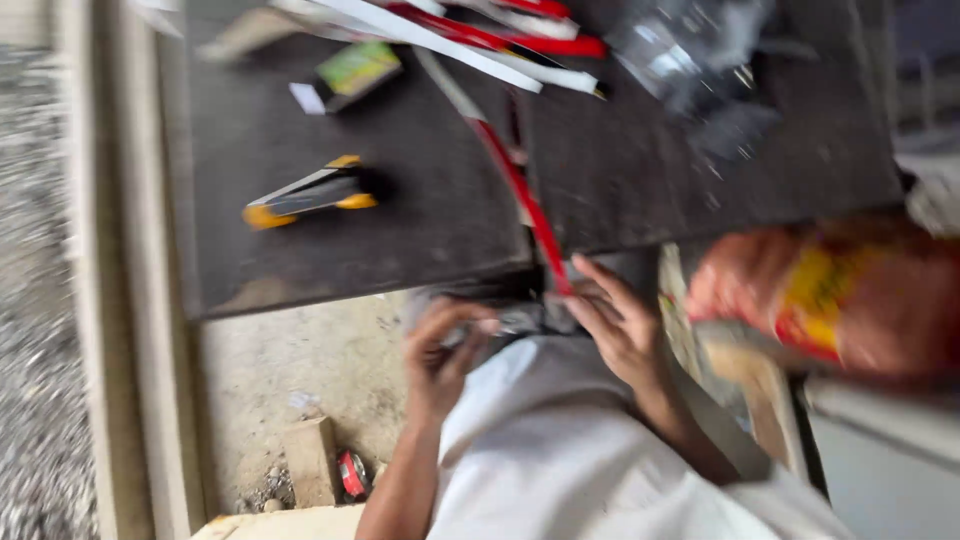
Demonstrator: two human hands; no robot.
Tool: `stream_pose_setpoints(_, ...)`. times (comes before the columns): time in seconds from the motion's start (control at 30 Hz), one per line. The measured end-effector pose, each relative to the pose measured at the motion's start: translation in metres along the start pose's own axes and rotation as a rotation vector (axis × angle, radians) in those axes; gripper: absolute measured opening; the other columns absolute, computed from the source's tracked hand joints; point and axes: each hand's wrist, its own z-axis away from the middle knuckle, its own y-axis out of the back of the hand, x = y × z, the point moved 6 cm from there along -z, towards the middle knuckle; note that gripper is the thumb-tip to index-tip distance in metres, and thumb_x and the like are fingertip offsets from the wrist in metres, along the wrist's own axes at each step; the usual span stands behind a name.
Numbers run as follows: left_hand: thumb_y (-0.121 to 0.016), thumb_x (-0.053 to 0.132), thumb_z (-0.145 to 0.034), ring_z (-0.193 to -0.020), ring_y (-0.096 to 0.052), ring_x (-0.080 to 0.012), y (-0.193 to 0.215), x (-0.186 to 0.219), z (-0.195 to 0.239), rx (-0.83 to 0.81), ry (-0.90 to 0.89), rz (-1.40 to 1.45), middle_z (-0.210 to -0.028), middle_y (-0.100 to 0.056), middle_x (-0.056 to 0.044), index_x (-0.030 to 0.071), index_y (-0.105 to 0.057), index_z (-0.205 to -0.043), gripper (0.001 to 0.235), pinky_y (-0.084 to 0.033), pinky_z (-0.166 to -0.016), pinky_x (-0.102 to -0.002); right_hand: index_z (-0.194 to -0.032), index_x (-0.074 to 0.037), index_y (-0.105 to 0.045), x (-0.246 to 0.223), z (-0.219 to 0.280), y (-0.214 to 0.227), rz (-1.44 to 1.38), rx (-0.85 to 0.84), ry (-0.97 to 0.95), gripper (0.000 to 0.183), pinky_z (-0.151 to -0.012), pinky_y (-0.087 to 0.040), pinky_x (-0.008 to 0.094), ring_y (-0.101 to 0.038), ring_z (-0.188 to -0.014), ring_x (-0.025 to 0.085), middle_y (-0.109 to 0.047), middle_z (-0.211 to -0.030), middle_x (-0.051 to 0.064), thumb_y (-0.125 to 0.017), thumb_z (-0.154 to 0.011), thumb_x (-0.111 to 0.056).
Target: The person organizes plastic bags containing small parts and then applies a red adhesive strip to one of the bags using their hands.
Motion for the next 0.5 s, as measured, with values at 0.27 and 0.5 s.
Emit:
stream_pose_setpoints(0.27, -0.081, 0.005, -0.085, -0.085, -0.063, -0.0215, -0.002, -0.003, -0.008, 0.063, 0.026, 0.125, -0.086, -0.068, -0.016, -0.004, -0.077, -0.092, 0.011, -0.051, -0.085, -0.033, -0.138, -0.002, -0.042, 0.013, -0.002, -0.006, -0.246, -0.190, -0.147, 0.047, -0.091, -0.058, 0.035, -0.074, -0.097, 0.019, -0.075, -0.103, 0.019, -0.067, -0.098, -0.007)
stream_pose_setpoints(0.5, -0.066, 0.011, -0.099, -0.086, -0.057, -0.0160, -0.011, -0.010, -0.002, 0.015, 0.103, 0.135, -0.090, -0.069, -0.016, -0.006, -0.077, -0.106, 0.022, -0.048, -0.086, -0.030, -0.130, 0.002, -0.056, 0.025, 0.000, -0.002, -0.177, -0.251, -0.176, 0.032, -0.098, -0.055, 0.039, -0.072, -0.102, 0.018, -0.076, -0.107, 0.019, -0.054, -0.105, -0.018)
